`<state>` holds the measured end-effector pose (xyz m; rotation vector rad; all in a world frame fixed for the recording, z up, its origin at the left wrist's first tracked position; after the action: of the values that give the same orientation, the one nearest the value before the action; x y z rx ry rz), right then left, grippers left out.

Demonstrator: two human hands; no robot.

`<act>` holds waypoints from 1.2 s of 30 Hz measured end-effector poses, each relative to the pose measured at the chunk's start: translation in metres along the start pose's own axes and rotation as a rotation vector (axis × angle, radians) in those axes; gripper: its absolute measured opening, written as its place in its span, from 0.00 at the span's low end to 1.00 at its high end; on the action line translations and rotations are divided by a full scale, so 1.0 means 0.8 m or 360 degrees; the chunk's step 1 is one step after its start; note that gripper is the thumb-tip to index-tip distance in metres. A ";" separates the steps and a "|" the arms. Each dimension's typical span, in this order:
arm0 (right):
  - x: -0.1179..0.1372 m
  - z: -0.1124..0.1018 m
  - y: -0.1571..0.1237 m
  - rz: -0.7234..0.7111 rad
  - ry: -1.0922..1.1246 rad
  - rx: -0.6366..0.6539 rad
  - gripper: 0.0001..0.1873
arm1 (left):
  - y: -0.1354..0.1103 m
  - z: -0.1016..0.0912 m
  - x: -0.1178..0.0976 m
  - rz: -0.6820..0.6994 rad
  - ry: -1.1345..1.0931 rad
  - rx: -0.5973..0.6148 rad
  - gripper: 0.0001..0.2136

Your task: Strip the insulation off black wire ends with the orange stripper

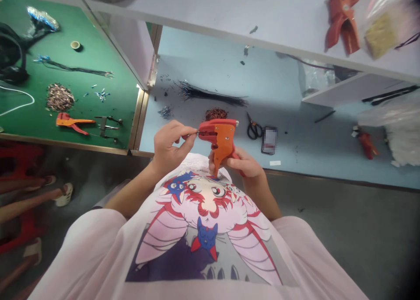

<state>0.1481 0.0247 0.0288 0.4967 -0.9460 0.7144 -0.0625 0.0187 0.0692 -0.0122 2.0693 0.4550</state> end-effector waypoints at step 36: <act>-0.020 0.016 0.007 0.0102 0.0253 -0.0160 0.17 | -0.001 0.002 0.009 -0.0001 0.0181 -0.0016 0.03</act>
<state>0.1309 0.0147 0.0221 0.3176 -0.8467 0.7489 -0.0649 0.0199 0.0628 -0.0459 2.1782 0.4740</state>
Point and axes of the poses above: each hand's wrist, its own y-axis towards the middle knuckle, its own z-axis out of the palm, x = y × z, the point moved 2 cm from there along y, towards the middle knuckle, and after that the axes turned 15 degrees about -z, right-handed, at the moved point
